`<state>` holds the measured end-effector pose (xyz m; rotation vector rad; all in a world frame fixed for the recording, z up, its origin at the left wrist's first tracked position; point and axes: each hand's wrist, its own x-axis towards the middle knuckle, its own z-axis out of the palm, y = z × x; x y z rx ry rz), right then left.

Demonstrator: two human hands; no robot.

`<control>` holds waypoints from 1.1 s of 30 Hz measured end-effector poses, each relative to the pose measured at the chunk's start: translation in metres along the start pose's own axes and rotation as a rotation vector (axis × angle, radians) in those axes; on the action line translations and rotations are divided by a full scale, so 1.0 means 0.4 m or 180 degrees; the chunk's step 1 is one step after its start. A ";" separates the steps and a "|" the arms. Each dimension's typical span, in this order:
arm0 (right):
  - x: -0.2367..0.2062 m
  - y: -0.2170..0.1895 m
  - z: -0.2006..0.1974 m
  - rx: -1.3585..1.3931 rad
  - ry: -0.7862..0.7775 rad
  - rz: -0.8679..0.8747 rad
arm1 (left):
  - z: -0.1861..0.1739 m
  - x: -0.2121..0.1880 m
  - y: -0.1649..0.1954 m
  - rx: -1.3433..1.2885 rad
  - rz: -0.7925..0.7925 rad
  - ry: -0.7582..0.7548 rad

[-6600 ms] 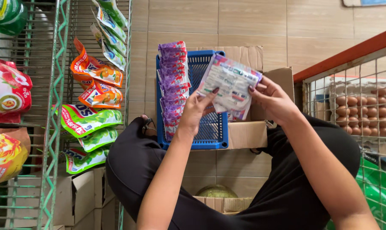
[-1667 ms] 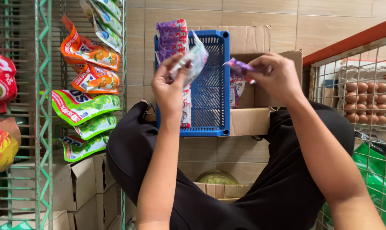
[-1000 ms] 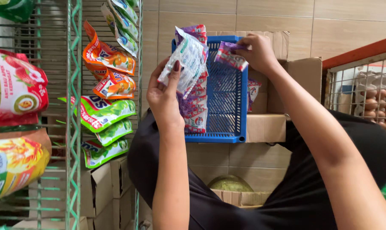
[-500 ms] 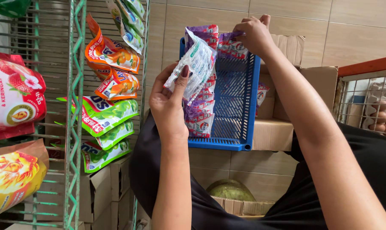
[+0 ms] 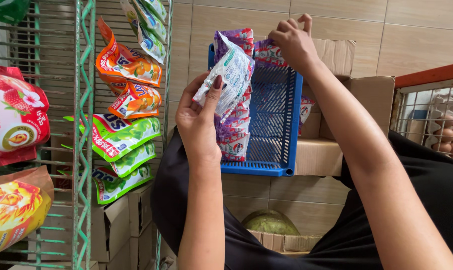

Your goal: The person sits on the floor of a store aisle and takes small detergent sachets out of an open cardboard box, stacking and arranging them in rows inside a blue plastic basket. They handle the sachets one at a time, aligning them into neat piles in the basket.

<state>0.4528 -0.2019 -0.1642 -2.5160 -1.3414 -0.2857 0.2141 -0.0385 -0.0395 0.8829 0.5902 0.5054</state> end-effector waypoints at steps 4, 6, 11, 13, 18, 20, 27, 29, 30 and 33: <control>-0.016 -0.034 -0.006 -0.0208 0.0110 -0.0033 | 0.003 0.001 -0.004 0.0006 -0.0038 0.0009; -0.023 -0.047 -0.010 -0.0087 0.0195 0.0121 | 0.003 -0.001 -0.006 -0.0024 0.0003 -0.0044; -0.034 -0.054 -0.008 0.0238 0.0334 0.0354 | 0.003 -0.003 -0.005 -0.0038 0.0011 -0.0114; -0.033 -0.048 0.002 0.0102 0.0323 0.0396 | 0.004 -0.002 -0.004 -0.0020 0.0005 -0.0097; -0.045 -0.025 0.034 0.0099 0.0285 0.0435 | 0.008 -0.002 -0.002 -0.0038 -0.0026 -0.0080; -0.051 -0.018 0.045 0.0129 0.0260 0.0493 | 0.007 -0.002 -0.002 -0.0027 -0.0030 -0.0075; -0.075 -0.010 -0.019 0.0283 0.0130 0.0478 | -0.003 -0.003 -0.012 0.0006 0.0034 -0.0187; -0.088 -0.013 -0.089 0.0273 0.0074 0.0378 | -0.004 -0.005 -0.015 0.0042 0.0023 -0.0183; -0.106 -0.022 -0.134 0.0488 -0.0045 0.0422 | -0.003 -0.007 -0.016 0.0075 0.0002 -0.0158; -0.187 -0.073 -0.289 0.1176 -0.0463 0.0779 | 0.005 -0.011 -0.019 -0.0060 -0.0035 -0.0373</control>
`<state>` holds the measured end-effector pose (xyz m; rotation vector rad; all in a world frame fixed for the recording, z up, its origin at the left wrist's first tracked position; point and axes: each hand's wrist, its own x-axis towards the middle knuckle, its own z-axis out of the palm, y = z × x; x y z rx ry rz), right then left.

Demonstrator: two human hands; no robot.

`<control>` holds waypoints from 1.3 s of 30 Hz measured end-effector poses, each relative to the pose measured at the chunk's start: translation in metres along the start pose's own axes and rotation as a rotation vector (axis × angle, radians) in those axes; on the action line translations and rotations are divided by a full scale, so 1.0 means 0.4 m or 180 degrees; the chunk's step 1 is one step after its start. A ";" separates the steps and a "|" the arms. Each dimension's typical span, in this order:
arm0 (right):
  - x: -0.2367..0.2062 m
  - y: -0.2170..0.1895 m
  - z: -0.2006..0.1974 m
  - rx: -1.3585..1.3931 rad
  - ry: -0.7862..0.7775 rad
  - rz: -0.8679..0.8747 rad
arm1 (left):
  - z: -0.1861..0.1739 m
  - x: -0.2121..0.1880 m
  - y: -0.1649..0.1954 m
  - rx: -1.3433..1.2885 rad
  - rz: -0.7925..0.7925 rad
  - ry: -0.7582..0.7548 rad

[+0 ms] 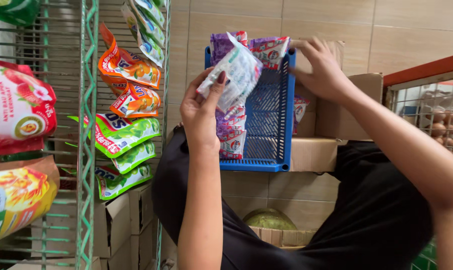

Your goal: The person sits on the floor of a store aisle and takes small detergent sachets out of an open cardboard box, stacking and arranging them in rows inside a blue plastic basket. They handle the sachets one at a time, aligning them into neat piles in the basket.

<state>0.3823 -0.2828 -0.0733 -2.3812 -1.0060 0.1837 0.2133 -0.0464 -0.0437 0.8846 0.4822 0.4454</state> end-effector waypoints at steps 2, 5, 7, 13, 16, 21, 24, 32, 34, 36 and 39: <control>-0.095 -0.060 -0.055 0.0910 -0.0488 0.0964 | 0.010 -0.012 -0.004 0.0015 -0.0119 -0.0224; -0.243 -0.143 -0.076 0.3196 -0.0547 0.1480 | 0.027 -0.042 -0.018 0.0294 -0.0416 -0.0553; -0.304 -0.169 -0.056 0.3670 -0.0249 0.1483 | 0.040 -0.059 -0.030 0.0463 -0.0586 -0.0842; -0.352 -0.122 -0.008 0.5032 -0.0080 0.1939 | 0.078 -0.103 -0.092 0.0614 -0.1083 -0.1410; -0.335 -0.085 -0.010 0.4894 -0.0123 0.1945 | 0.101 -0.110 -0.127 0.0799 -0.1053 -0.1412; -0.339 -0.065 -0.010 0.4732 0.0194 0.2105 | 0.103 -0.116 -0.174 0.1115 -0.1051 -0.1287; -0.339 -0.058 -0.016 0.4768 0.0330 0.2039 | 0.098 -0.106 -0.199 0.1226 -0.0776 -0.1301; -0.336 -0.038 -0.066 0.4627 0.0751 0.1925 | 0.073 -0.070 -0.254 0.2428 -0.0552 -0.0705; -0.340 -0.038 -0.074 0.4652 0.0786 0.1955 | 0.067 -0.067 -0.269 0.2280 -0.0702 -0.0793; -0.341 -0.039 -0.080 0.4657 0.0807 0.1975 | 0.063 -0.065 -0.277 0.2239 -0.0691 -0.0876; -0.340 -0.044 -0.084 0.4637 0.0808 0.1942 | 0.063 -0.069 -0.272 0.2206 -0.0638 -0.0920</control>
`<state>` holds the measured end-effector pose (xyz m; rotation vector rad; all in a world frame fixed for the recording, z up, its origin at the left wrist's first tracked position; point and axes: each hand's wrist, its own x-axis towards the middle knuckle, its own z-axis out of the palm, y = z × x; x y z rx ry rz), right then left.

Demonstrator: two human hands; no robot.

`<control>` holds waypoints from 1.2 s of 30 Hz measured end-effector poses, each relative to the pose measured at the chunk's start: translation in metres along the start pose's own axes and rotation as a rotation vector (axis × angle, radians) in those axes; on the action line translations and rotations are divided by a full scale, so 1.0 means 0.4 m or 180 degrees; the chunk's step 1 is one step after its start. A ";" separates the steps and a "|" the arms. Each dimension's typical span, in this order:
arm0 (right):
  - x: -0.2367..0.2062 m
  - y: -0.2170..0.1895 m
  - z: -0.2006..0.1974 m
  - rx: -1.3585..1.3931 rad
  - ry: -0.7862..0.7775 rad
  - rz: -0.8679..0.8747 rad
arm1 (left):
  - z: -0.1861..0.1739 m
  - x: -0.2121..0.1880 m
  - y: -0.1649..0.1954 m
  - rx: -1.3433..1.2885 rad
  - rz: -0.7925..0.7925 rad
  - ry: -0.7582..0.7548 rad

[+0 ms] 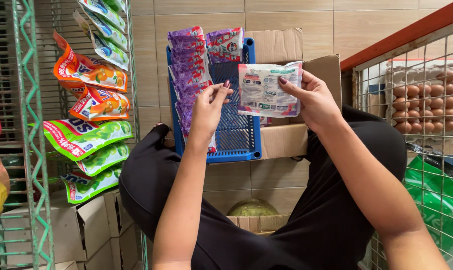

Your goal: The person sits on the floor of a store aisle and takes small detergent sachets out of an open cardboard box, stacking and arranging them in rows inside a blue plastic basket. They handle the sachets one at a time, aligning them into neat piles in the basket.

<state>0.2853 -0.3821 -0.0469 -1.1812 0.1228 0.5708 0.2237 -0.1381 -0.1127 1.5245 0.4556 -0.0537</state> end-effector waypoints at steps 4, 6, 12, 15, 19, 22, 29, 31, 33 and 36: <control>-0.008 -0.002 0.015 -0.0390 -0.0130 -0.0400 | -0.011 -0.020 0.037 -0.0054 -0.0500 -0.0085; -0.022 0.001 0.024 -0.1213 -0.0130 -0.0733 | -0.013 -0.028 0.057 -0.0391 -0.0636 -0.0268; -0.065 0.015 0.059 -0.4398 -0.0961 -0.2891 | -0.004 -0.032 0.064 -0.1286 -0.0786 -0.0482; -0.071 0.030 0.088 -0.5020 -0.1316 -0.3286 | 0.004 -0.031 0.048 -0.1241 -0.0433 -0.0379; -0.086 0.031 0.111 -0.4987 -0.1569 -0.2951 | 0.011 -0.032 0.049 -0.1074 -0.0188 0.0011; -0.086 0.017 0.112 -0.4691 -0.1441 -0.2811 | 0.006 -0.037 0.069 -0.0857 0.0145 0.0017; -0.047 -0.010 0.084 -0.3927 -0.0043 -0.2434 | 0.008 -0.065 0.111 -0.0325 0.0491 -0.0541; -0.042 -0.016 0.067 -0.3533 -0.0297 -0.2284 | 0.010 -0.074 0.115 -0.0069 0.0525 -0.0775; -0.037 -0.017 0.054 -0.3328 -0.0441 -0.1912 | 0.014 -0.076 0.119 -0.0136 0.0802 -0.0979; -0.034 -0.015 0.037 -0.3177 -0.0533 -0.1230 | 0.016 -0.080 0.122 -0.0111 0.0827 -0.1110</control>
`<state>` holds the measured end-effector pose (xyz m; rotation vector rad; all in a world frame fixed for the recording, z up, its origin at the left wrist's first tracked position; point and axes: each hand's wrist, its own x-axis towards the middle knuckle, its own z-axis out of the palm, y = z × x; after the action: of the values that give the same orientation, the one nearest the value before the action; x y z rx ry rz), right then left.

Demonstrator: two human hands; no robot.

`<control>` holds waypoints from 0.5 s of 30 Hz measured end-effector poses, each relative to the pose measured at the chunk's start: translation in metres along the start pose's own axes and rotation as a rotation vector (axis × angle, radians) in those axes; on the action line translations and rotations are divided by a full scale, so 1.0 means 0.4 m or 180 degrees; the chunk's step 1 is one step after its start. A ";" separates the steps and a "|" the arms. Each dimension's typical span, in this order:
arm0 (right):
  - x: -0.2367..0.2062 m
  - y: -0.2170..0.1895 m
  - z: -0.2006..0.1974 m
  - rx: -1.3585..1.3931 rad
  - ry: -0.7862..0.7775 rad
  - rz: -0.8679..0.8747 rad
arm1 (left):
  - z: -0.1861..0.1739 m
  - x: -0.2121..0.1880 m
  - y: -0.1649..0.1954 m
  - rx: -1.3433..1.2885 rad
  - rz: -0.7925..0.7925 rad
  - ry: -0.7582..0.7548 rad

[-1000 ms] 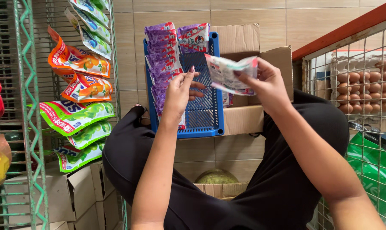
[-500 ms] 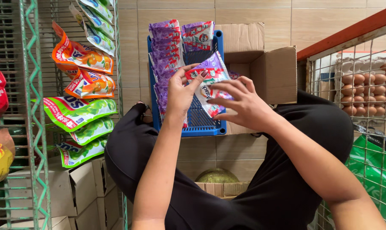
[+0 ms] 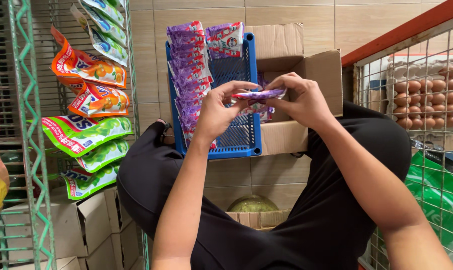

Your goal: The person sits on the floor of a store aisle and takes small detergent sachets out of an open cardboard box, stacking and arranging them in rows inside a blue plastic basket. They handle the sachets one at a time, aligning them into neat piles in the basket.

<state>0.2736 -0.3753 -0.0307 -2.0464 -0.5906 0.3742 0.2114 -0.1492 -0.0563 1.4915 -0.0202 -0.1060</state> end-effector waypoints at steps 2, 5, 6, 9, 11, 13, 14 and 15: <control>-0.003 0.007 -0.006 0.0270 -0.0083 0.0097 | 0.001 0.000 0.001 -0.0086 -0.0076 0.0000; -0.005 0.013 -0.005 0.1095 -0.0110 0.0373 | 0.006 0.002 -0.003 -0.0332 -0.0148 0.0071; -0.005 0.013 -0.006 0.1253 -0.0150 0.0410 | 0.008 0.003 -0.005 -0.0373 -0.0186 0.0111; -0.001 0.009 -0.008 0.1526 -0.0215 0.0436 | 0.011 0.006 -0.014 -0.0086 -0.0157 0.0287; 0.004 0.003 -0.008 0.1434 -0.0188 0.0341 | 0.012 0.007 -0.022 -0.0219 -0.0123 0.0349; 0.009 -0.004 -0.006 0.1464 -0.0208 0.0428 | 0.013 0.008 -0.029 -0.0803 -0.0123 0.0327; 0.010 -0.007 -0.004 0.1481 -0.0214 0.0472 | 0.012 0.008 -0.033 -0.0889 -0.0122 0.0331; 0.011 -0.010 -0.003 0.1491 -0.0214 0.0471 | 0.011 0.007 -0.037 -0.0975 -0.0122 0.0333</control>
<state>0.2767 -0.3719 -0.0267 -1.6330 -0.3497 0.6095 0.2129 -0.1548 -0.0707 1.1896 0.1051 -0.0588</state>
